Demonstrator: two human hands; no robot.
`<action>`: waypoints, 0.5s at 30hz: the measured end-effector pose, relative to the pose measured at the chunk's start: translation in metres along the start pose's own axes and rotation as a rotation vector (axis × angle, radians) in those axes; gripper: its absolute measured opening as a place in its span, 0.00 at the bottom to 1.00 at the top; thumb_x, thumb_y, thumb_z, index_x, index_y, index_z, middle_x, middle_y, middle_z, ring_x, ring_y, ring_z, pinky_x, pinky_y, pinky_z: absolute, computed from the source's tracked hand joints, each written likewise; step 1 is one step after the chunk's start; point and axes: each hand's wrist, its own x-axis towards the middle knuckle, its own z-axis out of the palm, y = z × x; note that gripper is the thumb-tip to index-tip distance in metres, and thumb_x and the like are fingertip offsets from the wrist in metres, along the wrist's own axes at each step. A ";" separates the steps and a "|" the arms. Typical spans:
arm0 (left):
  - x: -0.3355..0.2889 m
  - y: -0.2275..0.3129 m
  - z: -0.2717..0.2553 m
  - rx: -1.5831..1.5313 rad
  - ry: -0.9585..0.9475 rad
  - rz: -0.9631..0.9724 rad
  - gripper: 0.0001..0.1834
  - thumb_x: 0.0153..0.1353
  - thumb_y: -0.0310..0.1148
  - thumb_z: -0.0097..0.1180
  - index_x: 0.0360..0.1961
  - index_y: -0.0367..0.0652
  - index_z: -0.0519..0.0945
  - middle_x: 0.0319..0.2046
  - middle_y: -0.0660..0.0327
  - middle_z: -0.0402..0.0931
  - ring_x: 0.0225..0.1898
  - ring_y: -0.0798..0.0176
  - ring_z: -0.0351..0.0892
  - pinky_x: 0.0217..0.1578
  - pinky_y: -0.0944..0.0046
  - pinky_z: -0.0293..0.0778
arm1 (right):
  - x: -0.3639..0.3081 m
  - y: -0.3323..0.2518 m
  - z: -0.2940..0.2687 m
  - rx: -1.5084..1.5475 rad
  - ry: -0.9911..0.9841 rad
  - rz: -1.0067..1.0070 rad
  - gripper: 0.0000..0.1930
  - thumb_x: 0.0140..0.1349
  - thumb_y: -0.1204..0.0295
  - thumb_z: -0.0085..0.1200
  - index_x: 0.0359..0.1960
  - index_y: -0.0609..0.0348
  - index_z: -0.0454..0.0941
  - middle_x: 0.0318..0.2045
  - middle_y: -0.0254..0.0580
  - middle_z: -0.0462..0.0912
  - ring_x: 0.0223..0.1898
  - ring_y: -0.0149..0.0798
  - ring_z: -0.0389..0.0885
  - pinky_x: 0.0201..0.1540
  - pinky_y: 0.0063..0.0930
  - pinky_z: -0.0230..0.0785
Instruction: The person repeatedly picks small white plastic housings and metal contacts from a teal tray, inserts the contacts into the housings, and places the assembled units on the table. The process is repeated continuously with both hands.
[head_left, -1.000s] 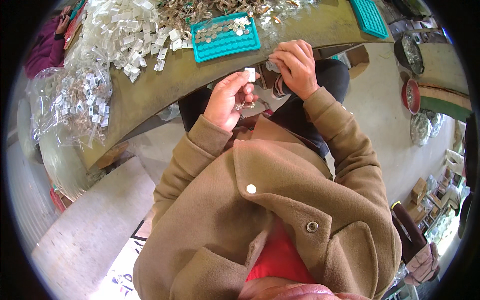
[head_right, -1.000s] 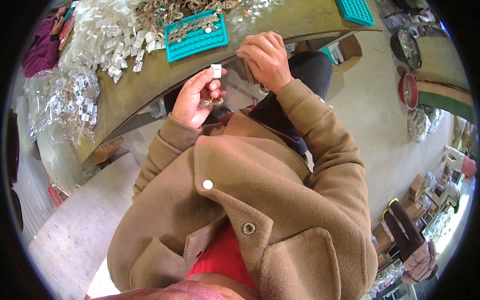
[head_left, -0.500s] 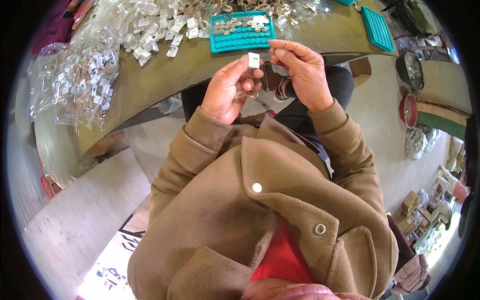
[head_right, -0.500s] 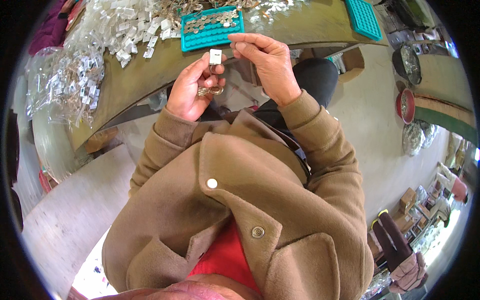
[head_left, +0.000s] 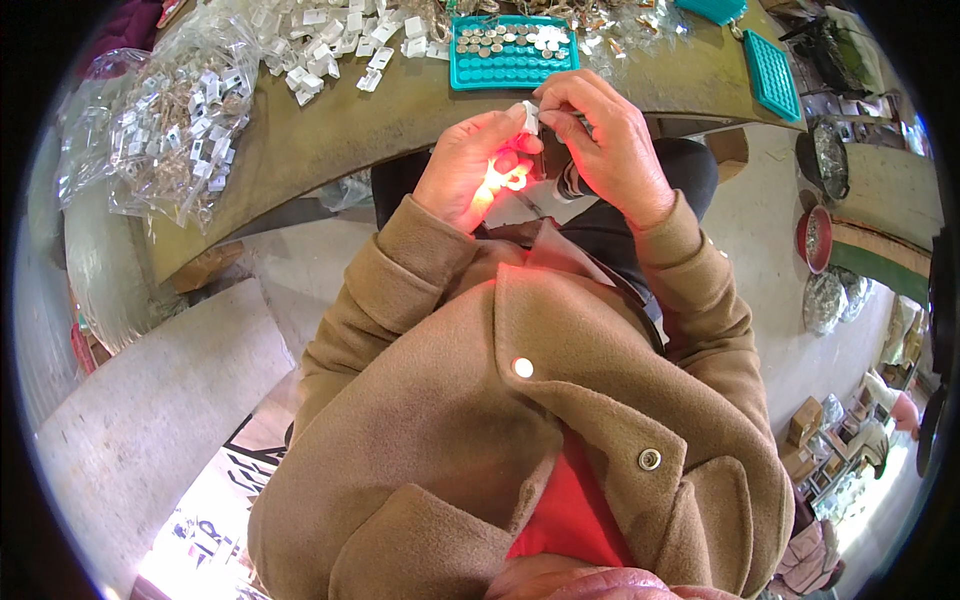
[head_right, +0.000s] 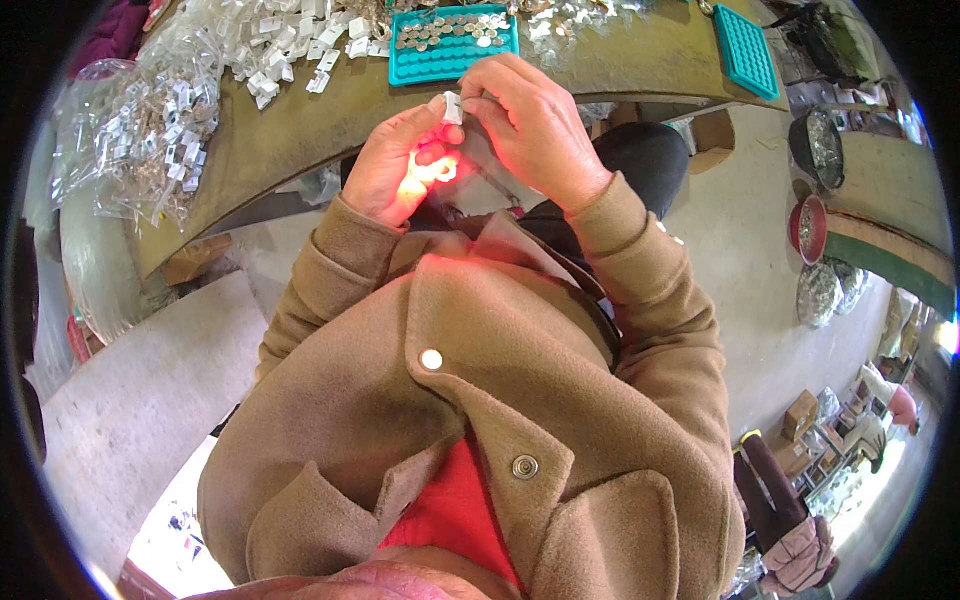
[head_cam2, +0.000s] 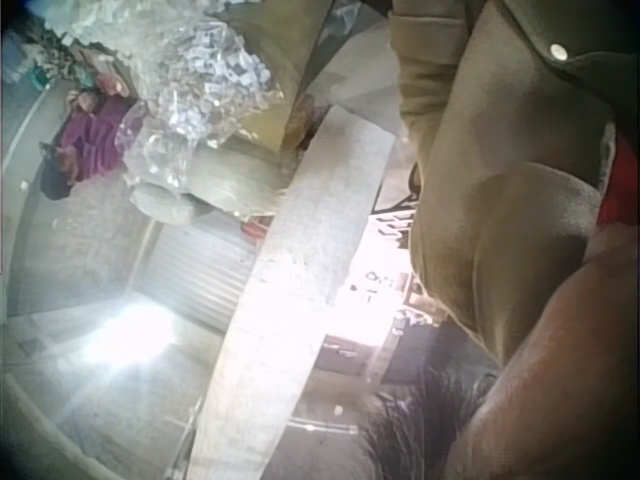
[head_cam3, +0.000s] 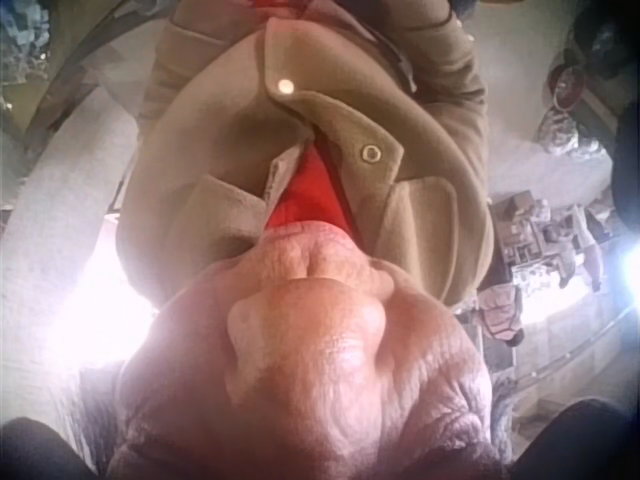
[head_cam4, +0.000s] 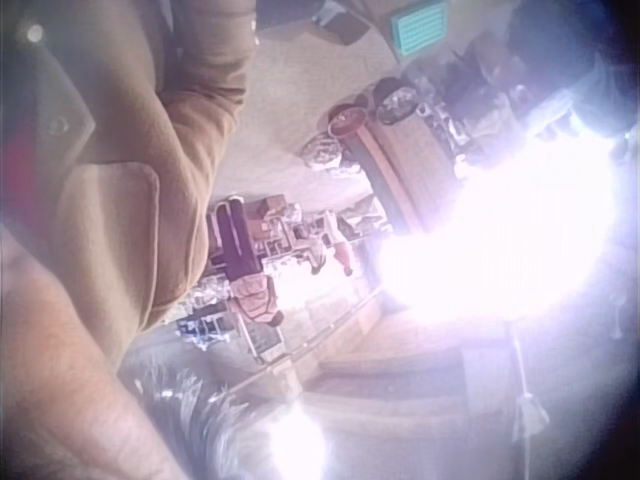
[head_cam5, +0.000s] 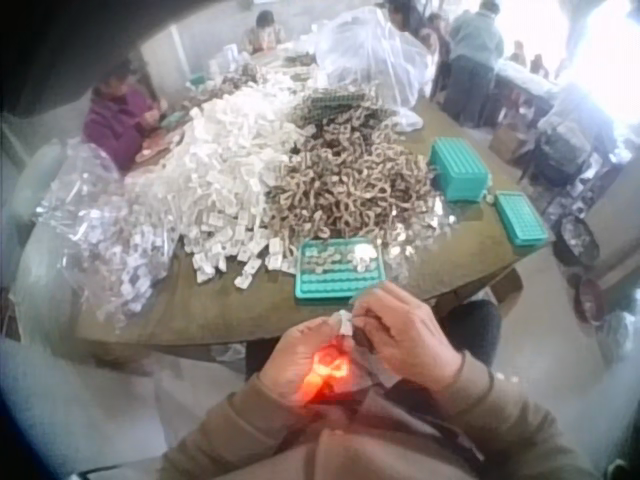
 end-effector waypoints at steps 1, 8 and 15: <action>0.000 -0.001 0.000 0.009 0.014 0.004 0.13 0.68 0.42 0.55 0.39 0.42 0.78 0.30 0.64 0.77 0.25 0.73 0.72 0.27 0.72 0.70 | 0.002 0.000 -0.002 0.008 -0.021 -0.037 0.05 0.58 0.79 0.54 0.35 0.62 0.76 0.29 0.47 0.78 0.32 0.54 0.78 0.36 0.37 0.72; 0.001 0.001 -0.005 -0.109 -0.020 -0.060 0.13 0.70 0.43 0.51 0.41 0.43 0.76 0.28 0.67 0.75 0.22 0.78 0.67 0.28 0.73 0.69 | 0.015 -0.007 -0.001 -0.024 -0.149 0.074 0.04 0.59 0.77 0.54 0.34 0.64 0.75 0.29 0.48 0.80 0.32 0.51 0.81 0.35 0.38 0.72; 0.004 0.011 -0.018 -0.207 -0.067 -0.038 0.13 0.72 0.41 0.49 0.41 0.40 0.75 0.29 0.67 0.76 0.16 0.81 0.60 0.32 0.73 0.72 | 0.027 0.001 0.003 0.318 -0.183 0.358 0.06 0.62 0.75 0.57 0.37 0.66 0.78 0.28 0.38 0.81 0.32 0.25 0.76 0.37 0.25 0.71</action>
